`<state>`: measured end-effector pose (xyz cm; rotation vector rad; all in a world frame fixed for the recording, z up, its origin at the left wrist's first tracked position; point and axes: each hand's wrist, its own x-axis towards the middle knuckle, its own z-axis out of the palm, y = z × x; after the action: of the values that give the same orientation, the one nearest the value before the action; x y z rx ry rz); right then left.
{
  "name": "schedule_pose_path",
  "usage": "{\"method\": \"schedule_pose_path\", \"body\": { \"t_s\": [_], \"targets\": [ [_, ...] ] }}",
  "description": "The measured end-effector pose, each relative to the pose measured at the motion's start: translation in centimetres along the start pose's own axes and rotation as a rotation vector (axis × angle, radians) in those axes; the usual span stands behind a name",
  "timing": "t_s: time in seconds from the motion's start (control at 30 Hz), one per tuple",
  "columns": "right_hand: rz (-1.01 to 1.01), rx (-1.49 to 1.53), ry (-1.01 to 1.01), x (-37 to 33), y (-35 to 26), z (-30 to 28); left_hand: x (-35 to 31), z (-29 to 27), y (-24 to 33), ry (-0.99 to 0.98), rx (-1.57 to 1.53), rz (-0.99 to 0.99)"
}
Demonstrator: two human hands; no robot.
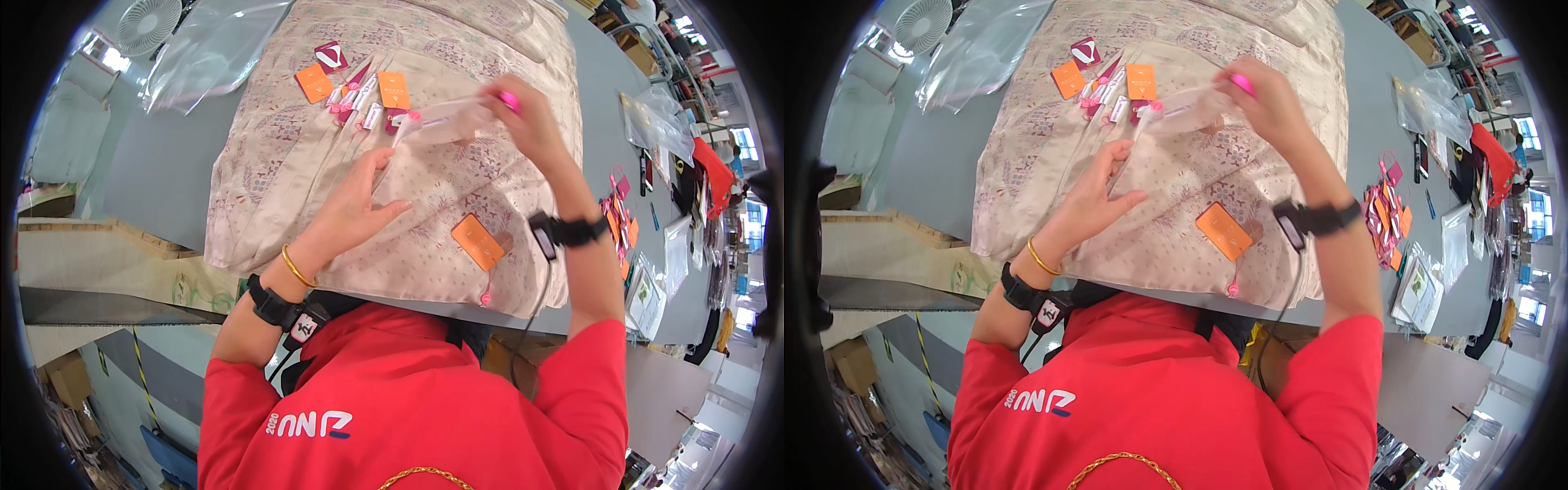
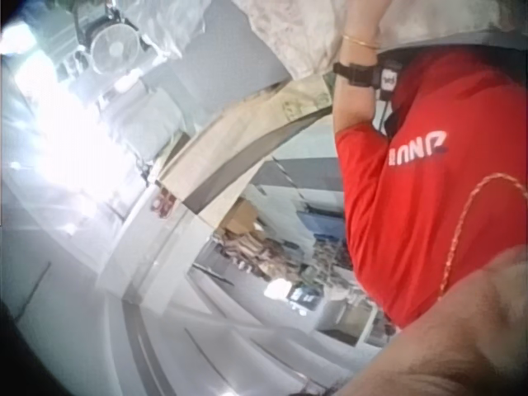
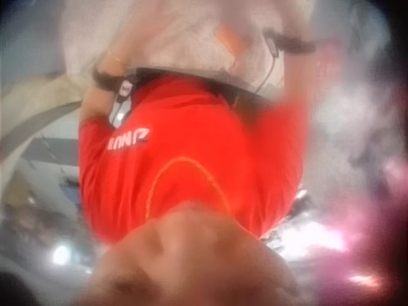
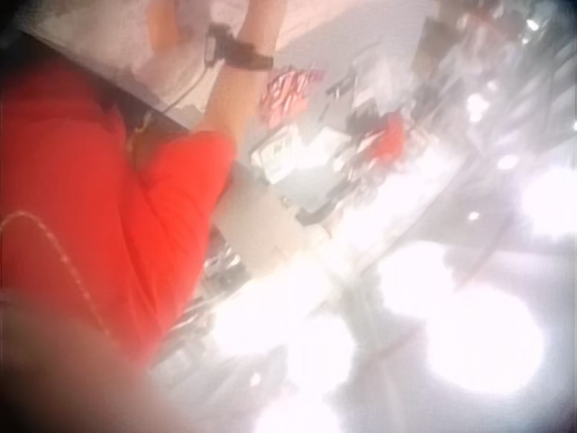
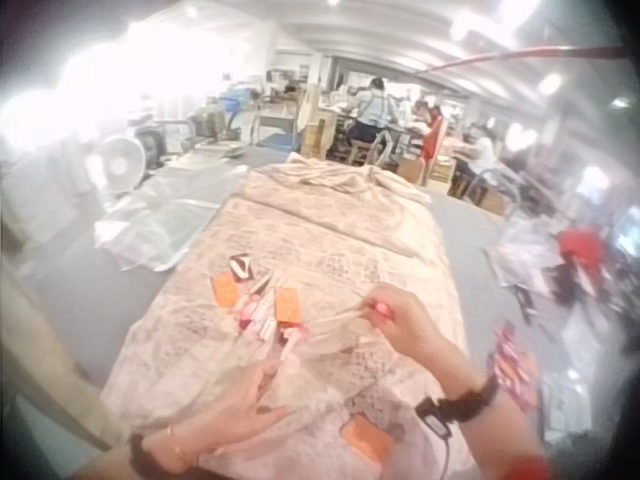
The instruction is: The person repeatedly picks up small rectangular tags and uses a pink tool to attach them to the edges of a patterned fabric on a table. The person handles the tags one at a time, aligning and securing each tag along the fabric's edge.
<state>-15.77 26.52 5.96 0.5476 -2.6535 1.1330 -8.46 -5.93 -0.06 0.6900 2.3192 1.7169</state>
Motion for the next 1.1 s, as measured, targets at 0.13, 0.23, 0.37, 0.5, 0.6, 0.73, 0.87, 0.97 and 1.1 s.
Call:
{"method": "schedule_pose_path", "body": {
  "t_s": [0.13,0.23,0.37,0.5,0.6,0.73,0.87,0.97,1.1],
  "targets": [
    [0.097,-0.178,0.081,-10.9,-5.1,-7.1,-1.2,0.8,1.4,-0.140,0.097,0.104],
    [0.207,-0.212,0.082,-19.5,-8.0,-9.5,-3.0,1.1,2.6,-0.367,0.357,0.311],
    [0.301,-0.229,-0.002,-28.2,-9.7,-9.1,-4.2,0.9,3.2,-0.610,0.304,0.432],
    [0.512,-0.272,-0.203,-29.8,-10.4,-8.3,-1.7,-1.6,1.6,-0.263,0.346,0.365],
    [0.584,-0.257,-0.197,-25.3,-10.1,-8.3,0.6,-3.2,0.1,0.043,0.654,0.283],
    [0.237,-0.281,-0.257,-12.5,-6.1,-4.5,1.6,-3.9,-0.9,-0.005,0.655,0.217],
    [-0.139,-0.223,-0.206,2.6,0.1,4.3,1.1,-3.6,-1.0,-0.033,0.608,0.160],
    [-0.134,-0.199,-0.293,9.2,2.1,8.5,1.1,-3.6,-1.2,-0.006,0.574,0.175],
    [0.015,-0.220,-0.480,12.1,3.1,9.6,1.0,-3.9,-1.7,0.027,0.522,0.168]
  ]
}}
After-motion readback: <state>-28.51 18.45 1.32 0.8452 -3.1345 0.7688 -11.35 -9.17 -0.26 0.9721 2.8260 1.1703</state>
